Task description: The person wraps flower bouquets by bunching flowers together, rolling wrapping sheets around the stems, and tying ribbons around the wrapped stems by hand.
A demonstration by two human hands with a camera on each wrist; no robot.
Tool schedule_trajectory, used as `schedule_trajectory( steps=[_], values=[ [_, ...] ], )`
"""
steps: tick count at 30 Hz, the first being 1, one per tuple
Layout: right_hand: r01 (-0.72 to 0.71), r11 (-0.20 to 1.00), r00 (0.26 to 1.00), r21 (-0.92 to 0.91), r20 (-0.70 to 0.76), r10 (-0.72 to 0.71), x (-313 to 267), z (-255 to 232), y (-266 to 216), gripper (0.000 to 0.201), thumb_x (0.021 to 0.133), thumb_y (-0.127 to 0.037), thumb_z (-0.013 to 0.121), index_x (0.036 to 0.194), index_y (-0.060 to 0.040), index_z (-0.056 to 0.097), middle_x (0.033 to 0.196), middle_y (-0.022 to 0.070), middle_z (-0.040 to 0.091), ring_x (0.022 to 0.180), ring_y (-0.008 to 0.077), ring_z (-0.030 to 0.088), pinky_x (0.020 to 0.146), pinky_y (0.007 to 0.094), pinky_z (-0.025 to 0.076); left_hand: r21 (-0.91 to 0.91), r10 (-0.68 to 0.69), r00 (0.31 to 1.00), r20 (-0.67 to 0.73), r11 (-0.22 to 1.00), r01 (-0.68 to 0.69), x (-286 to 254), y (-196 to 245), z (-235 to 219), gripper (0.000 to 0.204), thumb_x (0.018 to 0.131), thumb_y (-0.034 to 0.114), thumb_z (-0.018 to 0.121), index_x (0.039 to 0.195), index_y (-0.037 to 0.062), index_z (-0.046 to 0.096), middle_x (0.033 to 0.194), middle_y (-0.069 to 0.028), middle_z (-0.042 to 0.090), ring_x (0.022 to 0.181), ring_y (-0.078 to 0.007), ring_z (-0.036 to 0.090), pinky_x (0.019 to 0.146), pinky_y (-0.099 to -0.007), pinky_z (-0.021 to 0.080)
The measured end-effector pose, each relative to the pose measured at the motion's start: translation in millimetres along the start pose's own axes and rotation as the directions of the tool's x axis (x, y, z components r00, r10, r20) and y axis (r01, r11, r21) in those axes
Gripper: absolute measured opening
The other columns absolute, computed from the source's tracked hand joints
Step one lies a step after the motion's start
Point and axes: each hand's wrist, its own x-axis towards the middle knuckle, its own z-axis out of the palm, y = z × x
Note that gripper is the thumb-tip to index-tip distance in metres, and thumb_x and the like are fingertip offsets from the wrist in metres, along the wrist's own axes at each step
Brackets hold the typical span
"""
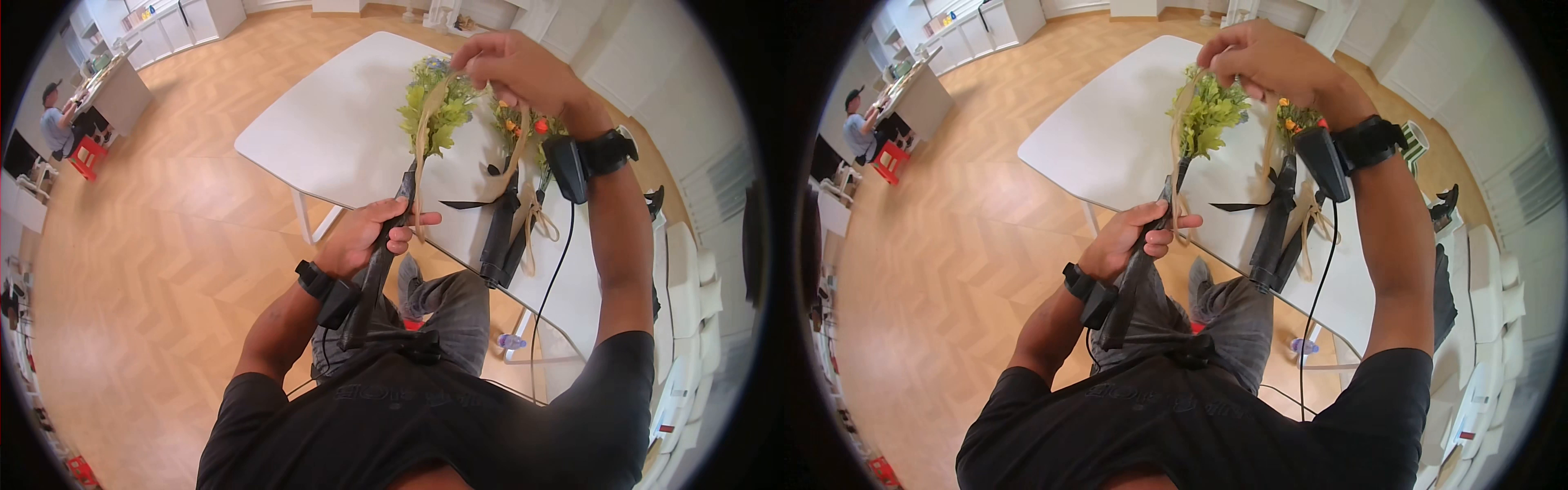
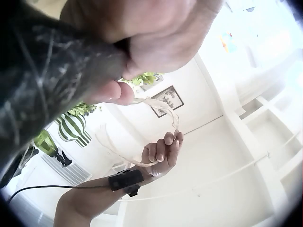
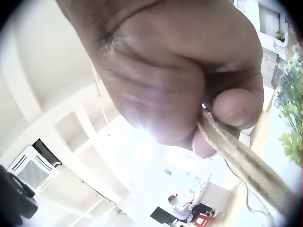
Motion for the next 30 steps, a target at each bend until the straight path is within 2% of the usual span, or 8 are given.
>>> schedule_trajectory(
  steps=[6,11,18,20,24,27,29,30],
  values=[
    [0.005,0.992,0.998,0.124,-0.059,0.002,-9.4,-11.2,14.7,0.030,0.085,-0.014,0.058,0.109,0.0029,0.062,0.075,0.0013,0.059,0.046,0.0022,0.046,0.039,0.0196,0.034,-0.089,-0.016,0.996,0.087,0.996,0.023,0.0,-5.3,3.6,0.021,0.102,0.022,0.051,0.107,0.0013,0.054,0.120,-0.0213,0.060,0.062,-0.0073,0.045,0.055,-0.0227,0.044],
    [0.036,0.937,0.998,0.348,-0.065,-0.014,-35.2,-32.2,8.7,0.025,0.089,-0.009,0.057,0.108,0.0062,0.063,0.079,0.0028,0.062,0.051,0.0051,0.055,0.047,0.0194,0.045,0.183,0.091,0.995,-0.044,0.980,-0.082,3.0,-6.6,13.5,0.021,0.101,0.024,0.053,0.102,0.0032,0.056,0.084,-0.0041,0.057,0.059,-0.0075,0.046,0.052,-0.0227,0.041],
    [0.098,0.826,0.989,0.555,-0.149,-0.017,-3.0,-25.6,-3.1,0.023,0.096,-0.013,0.056,0.110,0.0054,0.060,0.086,0.0043,0.064,0.060,0.0051,0.059,0.050,0.0165,0.049,0.384,0.035,0.998,-0.057,0.923,-0.010,-1.8,-12.7,29.8,0.022,0.102,0.025,0.050,0.101,0.0032,0.056,0.082,-0.0035,0.057,0.060,-0.0088,0.050,0.052,-0.0240,0.041],
    [0.023,0.489,0.991,0.872,-0.084,0.102,17.4,-11.6,-17.9,0.015,0.094,-0.005,0.054,0.094,0.0081,0.060,0.076,0.0103,0.062,0.058,0.0164,0.060,0.053,0.0271,0.054,0.504,0.041,0.994,-0.101,0.863,0.016,-4.9,-16.2,36.3,0.022,0.102,0.023,0.048,0.100,0.0024,0.056,0.081,-0.0028,0.056,0.061,-0.0087,0.050,0.053,-0.0242,0.042],
    [0.112,0.523,0.992,0.845,-0.127,-0.008,94.4,22.8,-10.6,0.017,0.095,-0.004,0.056,0.106,0.0085,0.054,0.086,0.0159,0.062,0.073,0.0194,0.064,0.063,0.0240,0.058,0.627,0.049,0.995,-0.092,0.779,0.020,-11.9,-19.5,49.1,0.022,0.102,0.022,0.048,0.101,0.0016,0.056,0.081,-0.0024,0.056,0.061,-0.0087,0.051,0.053,-0.0241,0.042],
    [0.151,0.779,0.985,0.608,-0.031,-0.167,109.0,56.6,-8.2,0.027,0.097,-0.013,0.055,0.114,0.0073,0.059,0.095,0.0096,0.065,0.075,0.0149,0.066,0.066,0.0264,0.057,0.647,0.029,0.998,-0.048,0.762,0.009,-19.2,-19.4,59.0,0.022,0.101,0.022,0.048,0.102,0.0006,0.056,0.081,-0.0023,0.056,0.061,-0.0087,0.051,0.053,-0.0241,0.042],
    [0.621,0.762,0.770,-0.183,0.326,-0.549,130.4,65.1,16.6,0.033,0.096,-0.018,0.056,0.115,0.0092,0.058,0.102,0.0156,0.066,0.088,0.0237,0.068,0.080,0.0358,0.058,0.651,-0.020,0.999,-0.027,0.758,0.033,-24.4,-16.2,60.5,0.023,0.101,0.022,0.049,0.102,0.0000,0.056,0.081,-0.0023,0.056,0.060,-0.0088,0.051,0.053,-0.0241,0.042],
    [0.091,0.995,0.977,0.042,0.189,-0.097,99.1,72.8,-6.7,0.039,0.094,-0.024,0.059,0.114,0.0099,0.059,0.107,0.0189,0.065,0.087,0.0250,0.069,0.076,0.0351,0.059,0.649,-0.012,1.000,-0.027,0.760,0.027,-27.3,-14.3,61.7,0.023,0.101,0.022,0.049,0.102,0.0000,0.056,0.081,-0.0023,0.056,0.060,-0.0088,0.051,0.053,-0.0241,0.042]
  ],
)
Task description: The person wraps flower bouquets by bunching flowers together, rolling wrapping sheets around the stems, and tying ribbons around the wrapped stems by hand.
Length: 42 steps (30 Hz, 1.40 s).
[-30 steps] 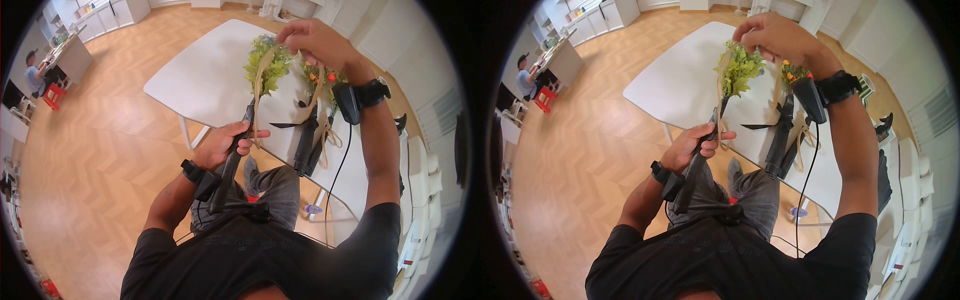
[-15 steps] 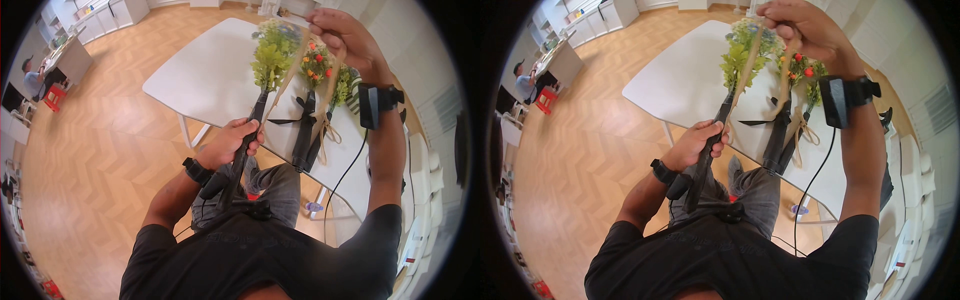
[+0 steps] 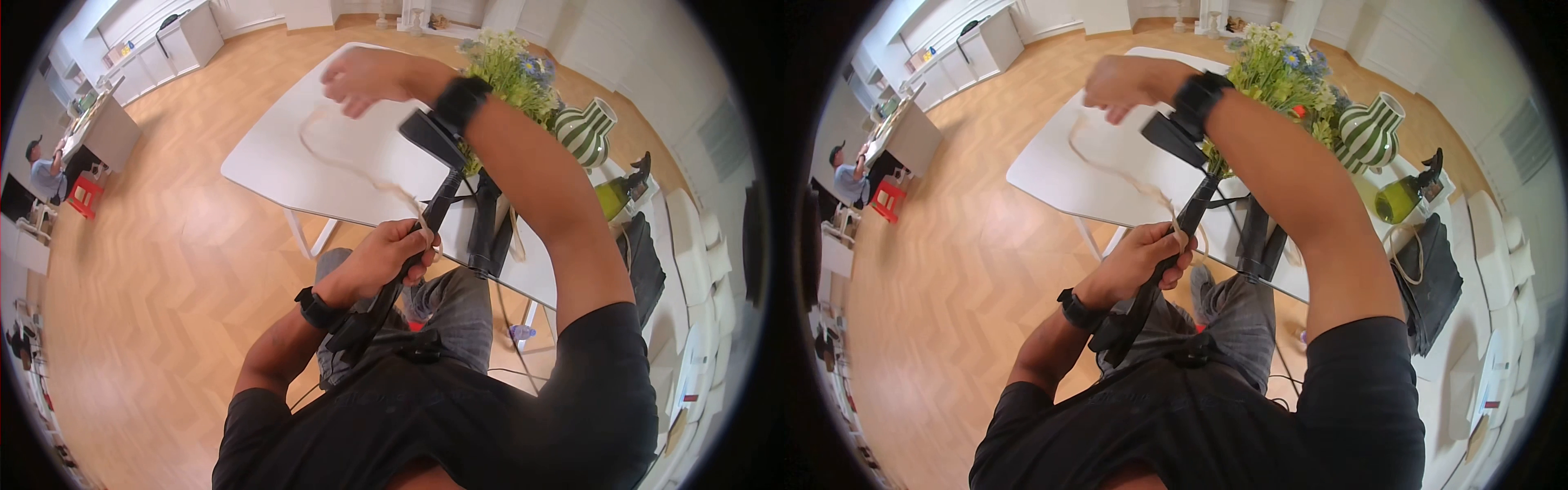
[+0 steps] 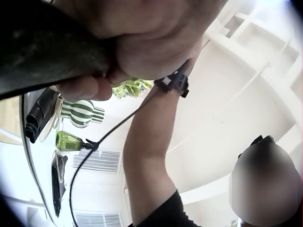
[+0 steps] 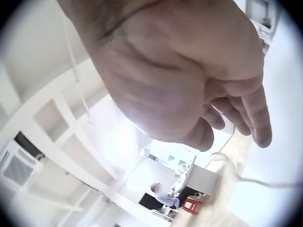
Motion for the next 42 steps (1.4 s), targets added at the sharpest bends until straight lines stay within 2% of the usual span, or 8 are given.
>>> schedule_trajectory(
  steps=[6,10,14,20,22,28,35,42],
  values=[
    [-0.058,0.984,0.923,0.171,-0.366,0.118,-107.0,3.2,0.3,0.033,0.094,-0.025,0.058,0.105,0.0057,0.062,0.080,0.0116,0.066,0.065,0.0178,0.066,0.053,0.0280,0.053,-0.222,0.032,0.999,-0.017,0.974,-0.035,-10.6,9.9,-4.5,0.022,0.101,0.019,0.048,0.103,-0.0014,0.055,0.080,-0.0039,0.055,0.059,-0.0090,0.049,0.052,-0.0241,0.041],
    [0.344,0.867,0.584,0.360,-0.805,0.102,-185.9,33.8,-26.1,0.024,0.095,-0.018,0.058,0.099,0.0040,0.064,0.066,0.0050,0.059,0.050,0.0117,0.055,0.040,0.0240,0.040,-0.111,0.029,0.999,0.027,0.994,-0.026,-7.4,9.7,-11.2,0.023,0.101,0.020,0.050,0.105,-0.0016,0.056,0.080,-0.0045,0.055,0.059,-0.0090,0.048,0.052,-0.0242,0.041],
    [0.522,0.778,0.492,0.350,-0.869,0.061,-228.9,57.5,-13.7,0.021,0.096,-0.017,0.058,0.102,0.0028,0.064,0.065,0.0040,0.057,0.046,0.0104,0.052,0.039,0.0233,0.038,-0.270,0.012,1.000,0.002,0.963,-0.011,-0.8,3.1,-16.1,0.024,0.101,0.021,0.050,0.107,-0.0010,0.056,0.080,-0.0046,0.056,0.059,-0.0089,0.048,0.052,-0.0243,0.040],
    [-0.052,0.532,0.793,0.845,-0.289,0.537,-191.0,108.2,60.7,0.020,0.097,-0.013,0.051,0.099,0.0021,0.063,0.073,0.0065,0.062,0.060,0.0142,0.063,0.052,0.0253,0.050,-0.407,0.084,0.995,-0.045,0.909,-0.095,-4.2,7.4,-14.9,0.021,0.101,0.021,0.051,0.106,0.0013,0.058,0.080,-0.0042,0.056,0.059,-0.0094,0.048,0.052,-0.0240,0.039],
    [-0.061,0.391,0.930,0.918,-0.090,0.356,-162.9,124.0,67.6,0.028,0.099,-0.018,0.048,0.105,0.0060,0.061,0.090,0.0114,0.066,0.078,0.0207,0.068,0.072,0.0319,0.056,-0.425,0.099,0.995,-0.031,0.899,-0.103,-7.8,11.6,-9.4,0.021,0.101,0.022,0.052,0.106,0.0018,0.058,0.080,-0.0039,0.056,0.058,-0.0093,0.048,0.051,-0.0241,0.039],
    [-0.160,-0.099,0.984,0.982,0.167,0.067,-113.7,146.3,77.5,0.046,0.103,-0.035,0.043,0.114,0.0091,0.054,0.103,0.0172,0.064,0.093,0.0265,0.066,0.085,0.0377,0.055,-0.325,0.123,0.990,0.071,0.941,-0.094,-20.4,16.2,-1.6,0.024,0.101,0.025,0.053,0.106,0.0024,0.059,0.077,-0.0031,0.055,0.058,-0.0095,0.048,0.052,-0.0239,0.040],
    [0.190,-0.169,0.928,0.967,-0.121,0.351,-119.0,152.8,80.7,0.040,0.101,-0.032,0.045,0.107,0.0044,0.059,0.098,0.0154,0.063,0.085,0.0243,0.064,0.081,0.0360,0.054,-0.362,0.095,0.995,0.042,0.929,-0.073,-14.6,1.8,-12.7,0.023,0.102,0.022,0.051,0.109,0.0019,0.058,0.080,-0.0041,0.056,0.059,-0.0102,0.049,0.053,-0.0245,0.041],
    [0.161,-0.160,0.969,0.974,-0.125,0.215,-133.3,156.2,87.4,0.040,0.100,-0.026,0.044,0.118,0.0066,0.057,0.107,0.0151,0.065,0.100,0.0289,0.063,0.093,0.0396,0.050,-0.423,0.062,0.997,0.038,0.905,-0.040,-9.6,-3.0,-21.7,0.023,0.101,0.023,0.052,0.108,0.0021,0.059,0.080,-0.0051,0.056,0.059,-0.0106,0.049,0.053,-0.0248,0.041]
  ],
)
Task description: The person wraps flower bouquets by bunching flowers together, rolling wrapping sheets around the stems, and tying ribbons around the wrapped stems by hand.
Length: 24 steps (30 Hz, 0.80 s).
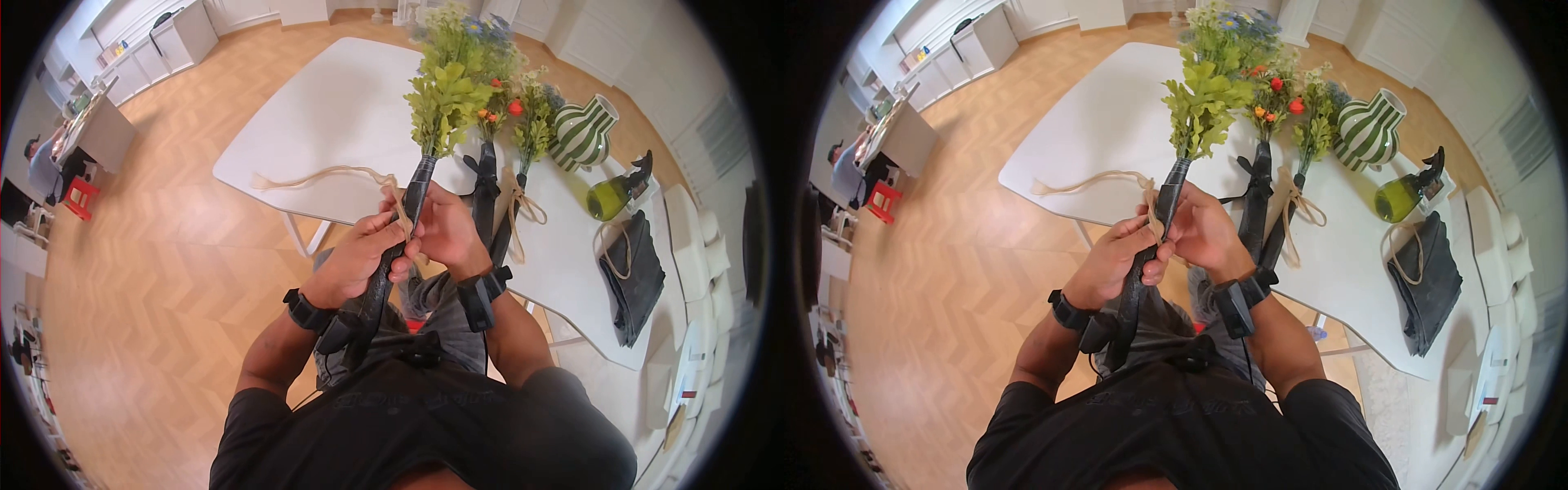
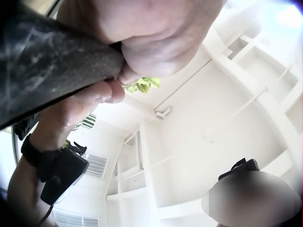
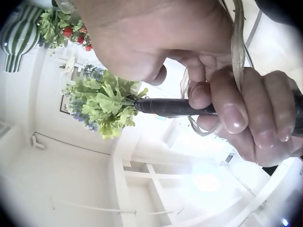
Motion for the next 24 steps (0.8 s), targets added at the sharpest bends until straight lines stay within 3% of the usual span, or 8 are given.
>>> schedule_trajectory(
  steps=[6,12,14,16,18,20,22,24],
  values=[
    [-0.187,0.979,0.982,0.080,0.024,0.186,15.0,8.6,4.2,0.042,0.102,-0.031,0.043,0.115,0.0062,0.058,0.107,0.0155,0.065,0.099,0.0277,0.064,0.090,0.0402,0.052,0.089,-0.054,0.998,0.032,0.995,0.051,-4.4,-0.8,3.0,0.022,0.101,0.021,0.050,0.109,0.0018,0.057,0.080,-0.0047,0.056,0.058,-0.0113,0.049,0.052,-0.0245,0.040],
    [-0.060,0.992,0.998,0.110,-0.030,0.064,20.2,-10.7,3.4,0.025,0.099,-0.021,0.053,0.102,0.0019,0.062,0.088,0.0100,0.065,0.096,0.0227,0.064,0.079,0.0359,0.054,0.140,-0.026,1.000,-0.008,0.990,0.027,-6.5,1.4,6.8,0.021,0.102,0.019,0.048,0.110,0.0015,0.057,0.079,-0.0042,0.056,0.058,-0.0095,0.049,0.052,-0.0232,0.040],
    [0.087,0.991,0.954,-0.100,-0.278,-0.111,0.5,4.6,-0.2,0.018,0.097,-0.018,0.056,0.098,-0.0008,0.061,0.086,0.0085,0.064,0.094,0.0210,0.064,0.077,0.0340,0.050,0.182,0.015,0.998,-0.066,0.983,-0.003,-5.2,5.3,3.7,0.021,0.102,0.019,0.048,0.109,0.0008,0.057,0.079,-0.0038,0.056,0.058,-0.0088,0.048,0.052,-0.0228,0.040],
    [0.131,0.991,0.991,-0.035,-0.022,-0.132,-10.1,-10.6,-1.1,0.013,0.095,-0.014,0.059,0.097,-0.0016,0.061,0.091,0.0093,0.067,0.092,0.0195,0.064,0.079,0.0318,0.047,0.222,0.063,0.990,-0.129,0.975,-0.033,-3.3,7.9,-0.9,0.021,0.102,0.018,0.048,0.109,0.0000,0.057,0.079,-0.0033,0.056,0.059,-0.0081,0.048,0.052,-0.0224,0.040],
    [0.328,0.898,0.825,-0.292,-0.374,-0.423,-28.3,8.3,1.1,0.013,0.096,-0.015,0.059,0.100,-0.0024,0.061,0.099,0.0115,0.069,0.089,0.0180,0.064,0.082,0.0307,0.046,0.319,0.120,0.967,-0.225,0.947,-0.043,1.6,5.9,-10.4,0.022,0.101,0.017,0.048,0.107,-0.0022,0.056,0.078,-0.0026,0.055,0.058,-0.0076,0.048,0.051,-0.0223,0.040],
    [0.353,0.826,0.809,-0.440,-0.300,-0.506,-39.0,16.4,2.6,0.016,0.096,-0.015,0.058,0.101,-0.0017,0.064,0.102,0.0116,0.071,0.090,0.0170,0.065,0.081,0.0307,0.047,0.379,0.142,0.960,-0.243,0.924,-0.040,6.5,2.1,-17.5,0.022,0.101,0.017,0.048,0.104,-0.0028,0.056,0.077,-0.0025,0.055,0.057,-0.0076,0.048,0.050,-0.0227,0.040],
    [0.331,0.264,0.699,-0.906,0.048,-0.714,-46.7,25.7,-1.0,0.019,0.098,-0.017,0.058,0.101,-0.0008,0.067,0.101,0.0104,0.072,0.092,0.0189,0.066,0.079,0.0285,0.049,0.440,0.159,0.954,-0.254,0.898,-0.033,13.0,-2.4,-21.6,0.022,0.101,0.017,0.048,0.102,-0.0034,0.056,0.076,-0.0023,0.055,0.057,-0.0076,0.048,0.049,-0.0230,0.040],
    [0.344,0.209,0.690,-0.915,0.095,-0.718,-47.8,43.5,-10.4,0.019,0.096,-0.014,0.060,0.101,0.0019,0.069,0.094,0.0111,0.073,0.087,0.0181,0.068,0.076,0.0271,0.050,0.478,0.124,0.948,-0.294,0.878,0.033,17.8,-8.7,-21.9,0.022,0.100,0.016,0.049,0.096,-0.0036,0.056,0.072,-0.0025,0.053,0.054,-0.0078,0.048,0.048,-0.0235,0.039]
  ],
)
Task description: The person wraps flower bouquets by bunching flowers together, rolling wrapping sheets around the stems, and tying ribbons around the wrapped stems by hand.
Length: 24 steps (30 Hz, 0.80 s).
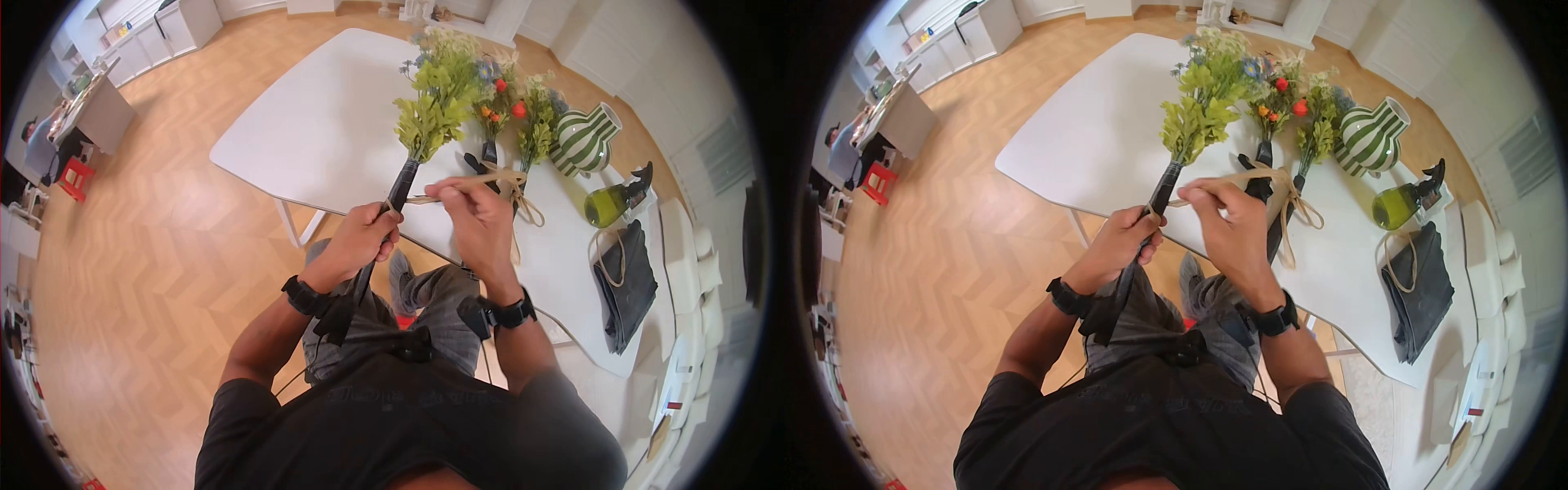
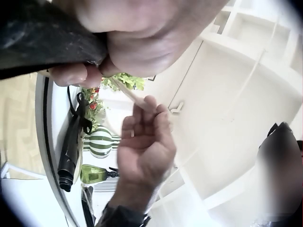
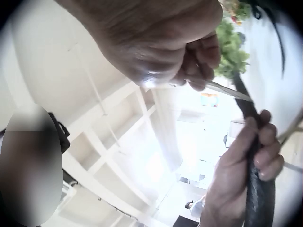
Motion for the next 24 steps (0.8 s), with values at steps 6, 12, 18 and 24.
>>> schedule_trajectory(
  steps=[6,12,18,24],
  values=[
    [0.579,0.648,0.653,-0.495,0.757,-0.004,51.4,36.6,-31.5,0.009,0.078,-0.009,0.064,0.080,-0.0013,0.068,0.080,0.0179,0.066,0.075,0.0331,0.065,0.066,0.0426,0.049,0.232,0.071,0.992,0.106,0.968,-0.094,-0.3,-19.8,27.1,0.020,0.099,0.017,0.050,0.088,0.0018,0.058,0.066,-0.0017,0.053,0.053,-0.0067,0.048,0.047,-0.0230,0.038],
    [0.626,0.659,0.277,-0.416,0.909,0.312,93.8,81.1,-13.8,0.010,0.070,-0.010,0.063,0.072,-0.0006,0.065,0.065,0.0179,0.061,0.065,0.0350,0.062,0.060,0.0459,0.046,0.705,0.470,0.862,0.192,0.545,-0.454,-3.4,-38.2,25.0,0.014,0.092,0.010,0.054,0.098,-0.0028,0.053,0.073,-0.0225,0.063,0.067,-0.0400,0.062,0.058,-0.0464,0.047],
    [0.754,0.470,0.206,-0.458,0.845,0.493,102.8,100.6,15.1,0.009,0.066,-0.005,0.060,0.069,0.0021,0.066,0.066,0.0183,0.064,0.065,0.0340,0.063,0.056,0.0445,0.046,0.784,0.425,0.890,0.165,0.491,-0.380,-22.3,-30.5,30.0,0.040,0.090,0.009,0.057,0.121,-0.0049,0.037,0.077,-0.0272,0.064,0.072,-0.0479,0.062,0.061,-0.0544,0.048],
    [0.751,0.441,0.284,-0.491,0.844,0.455,104.5,93.2,15.8,0.014,0.066,-0.005,0.061,0.075,0.0032,0.068,0.073,0.0210,0.067,0.071,0.0359,0.066,0.055,0.0449,0.047,0.767,0.543,0.838,0.043,0.519,-0.376,-26.8,-24.4,27.0,0.040,0.090,0.009,0.060,0.123,-0.0004,0.038,0.085,-0.0234,0.065,0.075,-0.0486,0.061,0.064,-0.0510,0.048]
  ],
)
